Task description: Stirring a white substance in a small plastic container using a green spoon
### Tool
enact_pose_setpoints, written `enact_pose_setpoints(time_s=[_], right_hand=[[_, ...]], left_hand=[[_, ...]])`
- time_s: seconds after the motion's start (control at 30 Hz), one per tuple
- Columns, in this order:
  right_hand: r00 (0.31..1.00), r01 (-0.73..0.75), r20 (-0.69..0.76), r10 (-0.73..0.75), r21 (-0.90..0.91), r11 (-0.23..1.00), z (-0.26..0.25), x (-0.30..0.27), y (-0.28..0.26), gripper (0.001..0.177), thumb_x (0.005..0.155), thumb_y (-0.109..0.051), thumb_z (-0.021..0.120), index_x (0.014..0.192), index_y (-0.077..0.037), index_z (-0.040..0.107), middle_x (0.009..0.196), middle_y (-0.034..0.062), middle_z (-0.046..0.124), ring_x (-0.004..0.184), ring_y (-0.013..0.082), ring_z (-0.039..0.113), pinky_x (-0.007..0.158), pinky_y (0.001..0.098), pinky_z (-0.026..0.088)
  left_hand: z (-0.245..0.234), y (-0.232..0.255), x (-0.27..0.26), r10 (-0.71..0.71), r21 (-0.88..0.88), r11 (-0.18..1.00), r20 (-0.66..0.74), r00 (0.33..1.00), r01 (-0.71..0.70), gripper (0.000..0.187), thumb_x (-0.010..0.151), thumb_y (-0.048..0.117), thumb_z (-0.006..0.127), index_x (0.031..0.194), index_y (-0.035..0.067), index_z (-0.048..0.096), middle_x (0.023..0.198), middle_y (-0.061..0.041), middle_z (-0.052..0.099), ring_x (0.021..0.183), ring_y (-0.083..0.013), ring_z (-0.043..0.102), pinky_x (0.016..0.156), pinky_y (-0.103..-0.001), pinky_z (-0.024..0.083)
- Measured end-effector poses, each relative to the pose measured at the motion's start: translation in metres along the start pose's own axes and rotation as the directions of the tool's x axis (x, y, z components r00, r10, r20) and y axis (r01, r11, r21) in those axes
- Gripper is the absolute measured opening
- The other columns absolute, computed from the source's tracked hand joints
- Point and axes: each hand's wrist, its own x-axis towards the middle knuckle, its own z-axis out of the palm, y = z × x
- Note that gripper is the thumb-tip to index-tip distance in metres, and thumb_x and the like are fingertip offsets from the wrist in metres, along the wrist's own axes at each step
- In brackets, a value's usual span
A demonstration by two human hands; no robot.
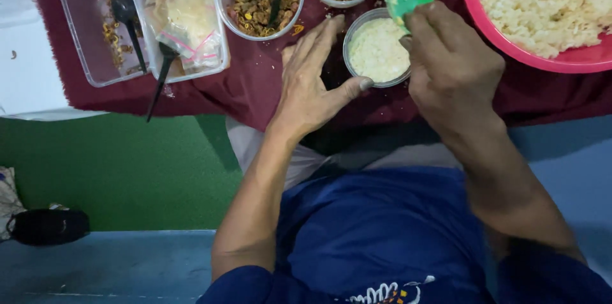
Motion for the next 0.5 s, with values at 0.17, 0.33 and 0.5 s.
enact_pose_setpoints(time_s=[0.17,0.33,0.5], right_hand=[[0.998,-0.059,-0.025,0.059,0.019,0.998,-0.011,-0.025,-0.003,0.016,0.108,0.013,0.08,0.121,0.012,0.071,0.119,0.0235,0.072,0.106,0.0382,0.075,0.086,0.0416,0.061],[0.989,-0.147,0.02,0.146,0.057,0.988,-0.015,-0.041,-0.007,0.02,0.112,0.001,0.072,0.129,0.013,0.07,0.128,0.0285,0.07,0.113,0.0426,0.073,0.093,0.0458,0.061],[0.983,-0.18,0.021,0.18,0.255,0.95,-0.01,-0.035,-0.01,0.019,0.112,0.003,0.062,0.125,0.016,0.067,0.125,0.0324,0.069,0.113,0.0458,0.071,0.095,0.0462,0.059]], left_hand=[[0.0,-0.001,-0.002,0.034,-0.019,0.999,0.014,0.999,-0.034,0.093,0.091,0.068,0.064,0.162,0.018,0.031,0.166,-0.007,0.046,0.156,-0.0278,0.043,0.117,-0.048,0.032],[0.002,-0.002,-0.004,0.099,-0.122,0.988,0.003,0.995,-0.098,0.09,0.096,0.063,0.065,0.163,0.016,0.027,0.16,-0.004,0.055,0.142,-0.0194,0.062,0.114,-0.042,0.035],[0.008,-0.008,-0.005,0.101,-0.174,0.979,-0.063,0.993,-0.11,0.1,0.092,0.062,0.074,0.164,0.019,0.021,0.148,-0.008,0.066,0.12,-0.0182,0.076,0.114,-0.041,0.036]])
